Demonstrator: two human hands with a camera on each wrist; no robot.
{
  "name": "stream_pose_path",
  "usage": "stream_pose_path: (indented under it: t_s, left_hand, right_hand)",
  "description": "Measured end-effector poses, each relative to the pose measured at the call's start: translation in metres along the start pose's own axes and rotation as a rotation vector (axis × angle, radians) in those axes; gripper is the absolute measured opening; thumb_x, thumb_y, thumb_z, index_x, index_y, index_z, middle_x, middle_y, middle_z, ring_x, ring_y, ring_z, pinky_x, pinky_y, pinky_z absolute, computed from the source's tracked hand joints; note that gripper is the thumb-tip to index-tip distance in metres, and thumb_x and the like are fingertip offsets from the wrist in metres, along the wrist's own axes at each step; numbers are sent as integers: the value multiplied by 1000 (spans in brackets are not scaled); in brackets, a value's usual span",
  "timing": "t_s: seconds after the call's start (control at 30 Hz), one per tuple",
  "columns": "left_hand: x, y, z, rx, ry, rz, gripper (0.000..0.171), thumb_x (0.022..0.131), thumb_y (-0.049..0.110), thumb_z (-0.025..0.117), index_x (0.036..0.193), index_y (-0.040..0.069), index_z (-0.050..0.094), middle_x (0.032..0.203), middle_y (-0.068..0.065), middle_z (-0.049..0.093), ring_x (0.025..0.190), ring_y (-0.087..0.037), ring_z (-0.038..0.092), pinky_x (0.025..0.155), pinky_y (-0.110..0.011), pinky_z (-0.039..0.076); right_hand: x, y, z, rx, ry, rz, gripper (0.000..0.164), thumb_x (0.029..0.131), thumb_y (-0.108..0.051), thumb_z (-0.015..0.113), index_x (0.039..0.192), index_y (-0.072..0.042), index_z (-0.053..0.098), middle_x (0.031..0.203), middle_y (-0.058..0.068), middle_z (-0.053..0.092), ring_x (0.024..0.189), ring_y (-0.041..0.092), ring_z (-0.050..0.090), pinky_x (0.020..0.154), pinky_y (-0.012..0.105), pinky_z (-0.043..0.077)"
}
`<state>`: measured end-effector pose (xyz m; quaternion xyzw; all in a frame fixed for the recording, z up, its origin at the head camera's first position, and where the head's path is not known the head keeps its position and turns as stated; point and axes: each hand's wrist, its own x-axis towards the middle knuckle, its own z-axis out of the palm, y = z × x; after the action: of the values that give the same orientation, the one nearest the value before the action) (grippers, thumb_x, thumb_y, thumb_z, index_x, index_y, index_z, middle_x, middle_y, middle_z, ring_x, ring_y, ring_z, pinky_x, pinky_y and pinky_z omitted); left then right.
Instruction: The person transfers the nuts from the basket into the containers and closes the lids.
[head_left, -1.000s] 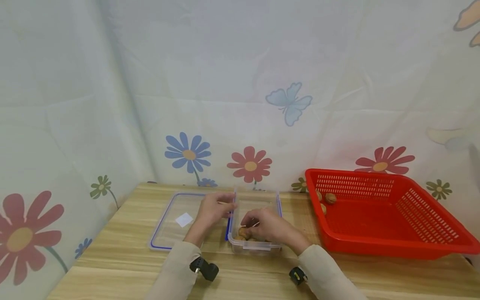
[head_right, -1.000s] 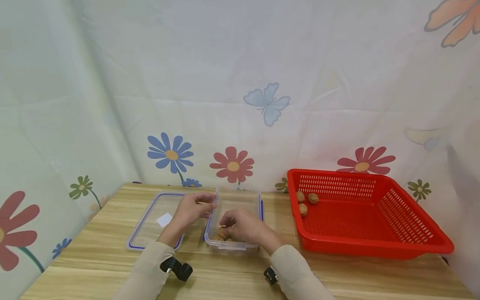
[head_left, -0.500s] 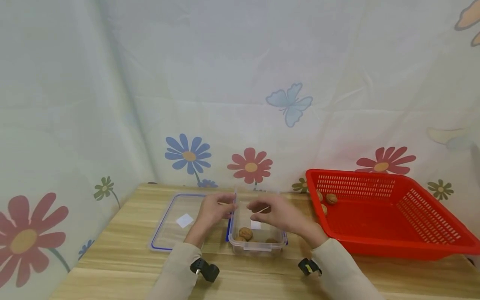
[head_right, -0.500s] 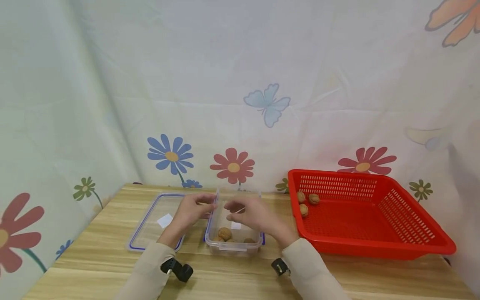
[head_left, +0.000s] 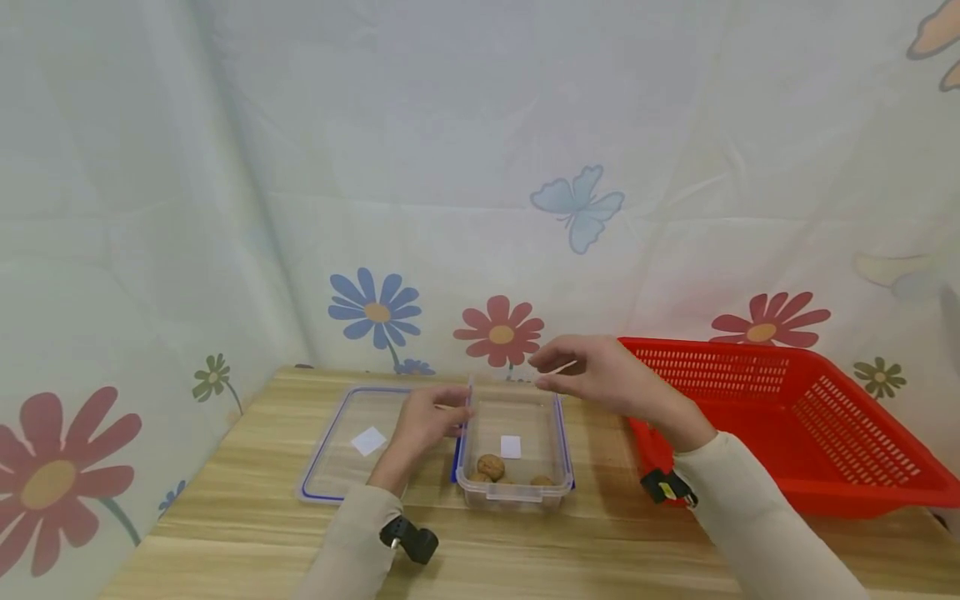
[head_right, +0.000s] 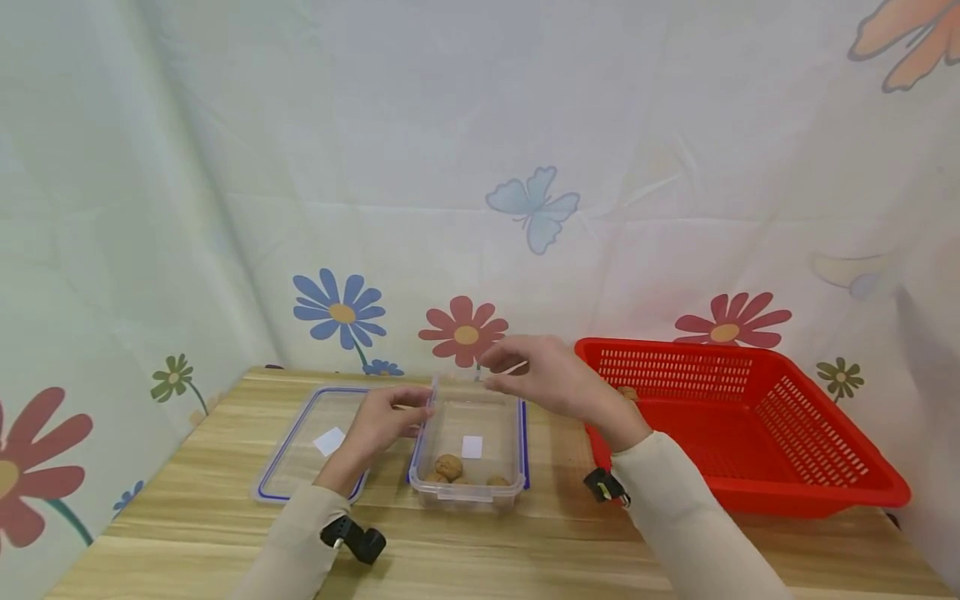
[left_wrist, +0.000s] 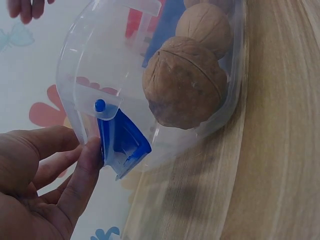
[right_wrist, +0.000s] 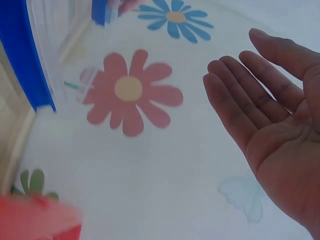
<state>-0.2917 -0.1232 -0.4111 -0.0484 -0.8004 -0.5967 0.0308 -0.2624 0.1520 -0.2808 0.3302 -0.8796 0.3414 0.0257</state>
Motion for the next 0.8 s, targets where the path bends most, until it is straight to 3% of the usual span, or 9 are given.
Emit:
stream_pose_path:
  t_s: [0.43, 0.8]
  left_hand:
    - [1, -5, 0, 21, 11, 14, 31, 96, 0, 76, 127, -5, 73, 114, -19, 75, 85, -26, 76, 73, -35, 68]
    - [1, -2, 0, 50, 6, 5, 32, 98, 2, 75, 129, -4, 72, 116, -19, 74, 87, -26, 76, 78, -38, 68]
  right_hand:
    - [-1, 20, -34, -27, 14, 106, 31, 99, -17, 78, 129, -9, 73, 121, 8, 75, 108, 29, 72, 91, 41, 65]
    - [-8, 54, -59, -141, 48, 155, 30, 99, -15, 78, 128, -10, 74, 121, 8, 75, 110, 29, 68, 98, 51, 61]
